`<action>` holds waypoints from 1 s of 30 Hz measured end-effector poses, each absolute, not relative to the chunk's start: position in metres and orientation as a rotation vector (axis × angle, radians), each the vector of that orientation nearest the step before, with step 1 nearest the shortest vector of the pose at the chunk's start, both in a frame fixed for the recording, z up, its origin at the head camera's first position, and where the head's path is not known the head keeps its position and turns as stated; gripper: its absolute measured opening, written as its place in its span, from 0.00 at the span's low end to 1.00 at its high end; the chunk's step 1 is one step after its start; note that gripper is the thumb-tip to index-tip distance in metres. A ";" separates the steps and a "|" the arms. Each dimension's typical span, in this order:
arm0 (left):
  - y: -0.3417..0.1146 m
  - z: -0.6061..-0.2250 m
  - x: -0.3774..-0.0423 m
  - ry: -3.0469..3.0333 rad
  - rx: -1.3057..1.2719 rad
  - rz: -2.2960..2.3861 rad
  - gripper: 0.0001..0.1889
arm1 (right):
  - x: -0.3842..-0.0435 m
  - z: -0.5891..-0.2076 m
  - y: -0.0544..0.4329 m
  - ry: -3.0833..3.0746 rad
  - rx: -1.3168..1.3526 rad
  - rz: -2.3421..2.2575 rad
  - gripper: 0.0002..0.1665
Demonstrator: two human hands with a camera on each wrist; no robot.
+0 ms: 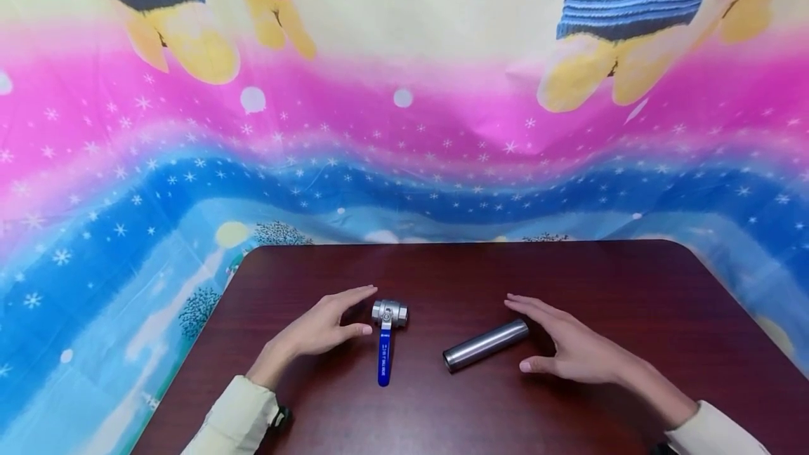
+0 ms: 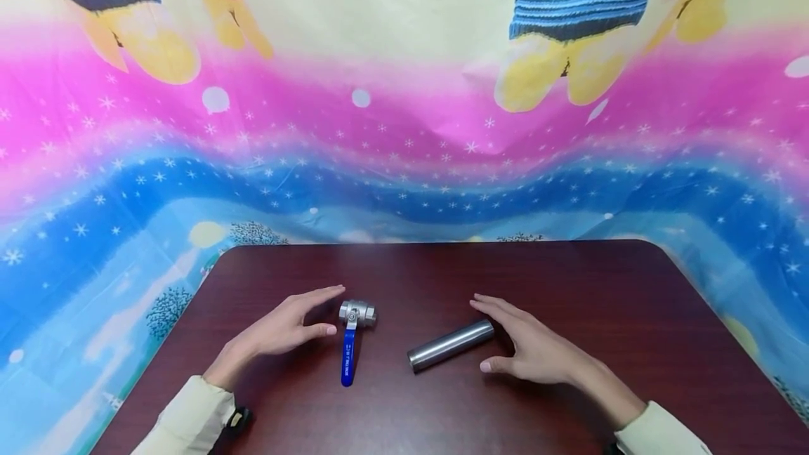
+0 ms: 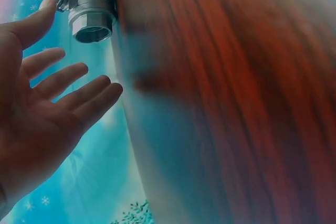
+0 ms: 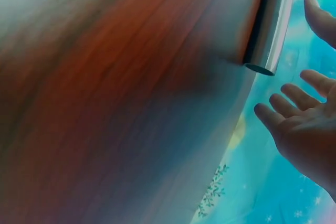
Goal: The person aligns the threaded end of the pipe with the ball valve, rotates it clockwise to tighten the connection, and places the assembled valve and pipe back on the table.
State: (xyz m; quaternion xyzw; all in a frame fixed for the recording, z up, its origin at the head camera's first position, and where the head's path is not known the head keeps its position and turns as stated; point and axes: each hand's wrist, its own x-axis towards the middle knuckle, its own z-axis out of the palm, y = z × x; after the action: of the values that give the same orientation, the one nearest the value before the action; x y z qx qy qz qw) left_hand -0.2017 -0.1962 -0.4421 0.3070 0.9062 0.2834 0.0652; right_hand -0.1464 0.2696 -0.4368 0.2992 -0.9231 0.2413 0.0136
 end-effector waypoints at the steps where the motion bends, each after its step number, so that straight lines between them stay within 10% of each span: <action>1: -0.195 -0.443 -0.203 2.729 0.939 0.862 0.38 | -0.149 -0.437 0.268 -2.876 0.941 0.760 0.55; 30: -0.164 -0.451 -0.227 2.672 1.005 0.906 0.24 | -0.182 -0.451 0.250 -2.961 1.054 1.044 0.25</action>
State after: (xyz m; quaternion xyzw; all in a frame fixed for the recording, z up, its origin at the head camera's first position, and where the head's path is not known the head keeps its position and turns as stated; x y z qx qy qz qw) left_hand -0.2266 -0.1639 -0.4506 0.3346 0.8898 0.3018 0.0729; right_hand -0.1822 0.2501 -0.4507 0.3172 -0.8908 0.3140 -0.0849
